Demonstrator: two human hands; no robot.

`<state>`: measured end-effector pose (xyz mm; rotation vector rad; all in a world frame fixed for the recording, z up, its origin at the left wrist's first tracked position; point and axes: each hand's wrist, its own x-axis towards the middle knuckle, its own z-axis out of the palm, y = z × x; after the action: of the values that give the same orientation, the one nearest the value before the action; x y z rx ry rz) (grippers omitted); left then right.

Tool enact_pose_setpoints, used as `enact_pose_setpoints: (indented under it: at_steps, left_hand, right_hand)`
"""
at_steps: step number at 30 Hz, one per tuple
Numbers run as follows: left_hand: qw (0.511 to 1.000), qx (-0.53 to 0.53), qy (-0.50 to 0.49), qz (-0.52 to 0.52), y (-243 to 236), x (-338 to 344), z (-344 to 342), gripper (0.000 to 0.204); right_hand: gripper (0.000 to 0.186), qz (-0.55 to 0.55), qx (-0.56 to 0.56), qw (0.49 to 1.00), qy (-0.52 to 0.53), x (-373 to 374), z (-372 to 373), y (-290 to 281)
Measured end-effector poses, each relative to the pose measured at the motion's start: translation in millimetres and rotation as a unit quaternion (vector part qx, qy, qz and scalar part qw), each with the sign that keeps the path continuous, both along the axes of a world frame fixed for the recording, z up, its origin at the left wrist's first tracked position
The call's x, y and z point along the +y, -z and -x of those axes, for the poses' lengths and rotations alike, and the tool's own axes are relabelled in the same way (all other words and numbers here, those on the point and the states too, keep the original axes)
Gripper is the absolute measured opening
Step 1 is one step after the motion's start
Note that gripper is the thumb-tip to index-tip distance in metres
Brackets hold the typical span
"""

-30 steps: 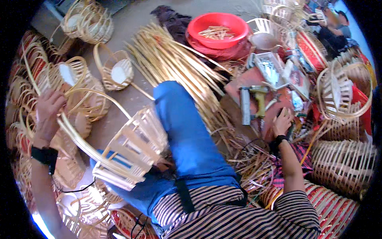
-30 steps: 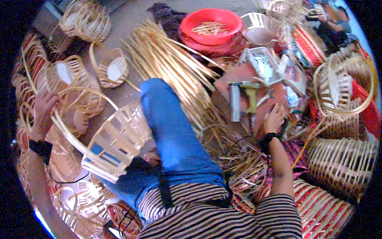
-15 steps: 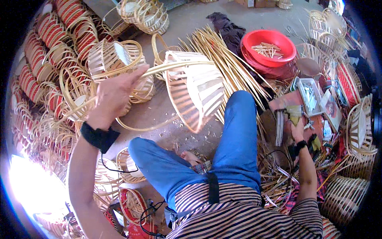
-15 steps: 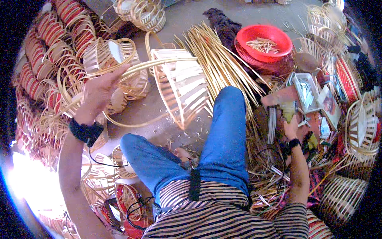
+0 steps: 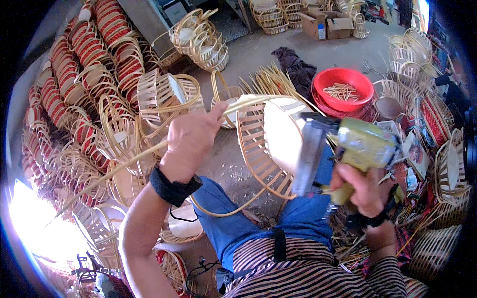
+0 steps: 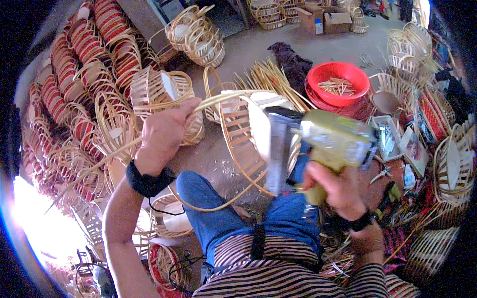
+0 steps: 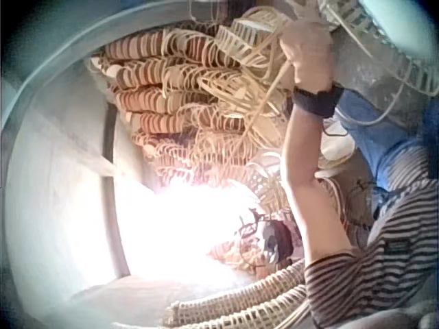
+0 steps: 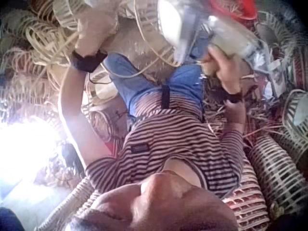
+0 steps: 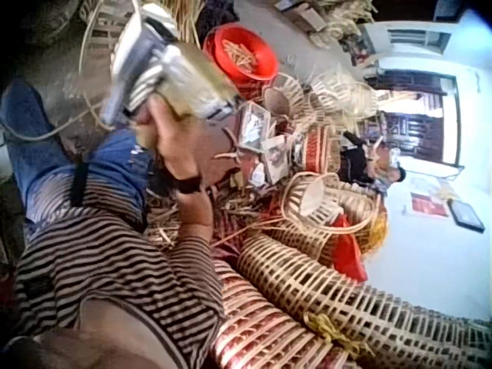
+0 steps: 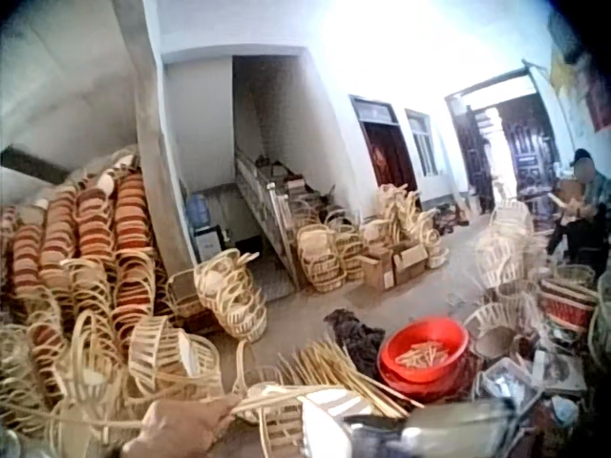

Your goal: The person assembles wooden baskets by attaching handles and structural strips using a pneumatic staple gun and trimming excess material with pliers.

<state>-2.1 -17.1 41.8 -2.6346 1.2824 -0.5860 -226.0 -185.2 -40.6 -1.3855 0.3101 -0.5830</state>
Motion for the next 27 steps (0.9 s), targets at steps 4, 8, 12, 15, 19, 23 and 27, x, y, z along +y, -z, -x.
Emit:
enact_pose_setpoints:
  at_steps: [4, 8, 12, 15, 19, 23, 27]
  left_hand:
    - [0.999, 0.018, 0.026, 0.011, 4, -8, 6, 0.023]
    - [0.999, 0.02, 0.046, 0.021, 4, -8, 11, 0.018]
    - [0.999, 0.045, 0.014, -0.001, 0, -10, 17, 0.014]
    - [0.999, 0.049, 0.003, -0.004, 0, -8, 19, 0.015]
    - [0.999, 0.035, 0.019, -0.008, -1, -9, 19, 0.017]
    - [1.0, 0.021, 0.008, -0.018, 0, -7, 16, 0.017]
    - [1.0, 0.011, -0.001, -0.022, -4, -6, 15, 0.02]
  right_hand:
    - [0.011, -0.093, -0.08, 0.991, -0.061, 38, -41, 14]
    - [0.023, -0.111, -0.117, 0.979, -0.127, 58, -68, 37]
    - [0.026, -0.11, -0.132, 0.976, -0.131, 63, -76, 34]
    - [0.027, -0.093, -0.127, 0.978, -0.139, 63, -79, 36]
    - [0.029, -0.124, -0.139, 0.975, -0.123, 64, -79, 37]
    - [0.029, -0.105, -0.142, 0.977, -0.123, 65, -81, 35]
    - [0.029, -0.104, -0.11, 0.98, -0.126, 66, -81, 31]
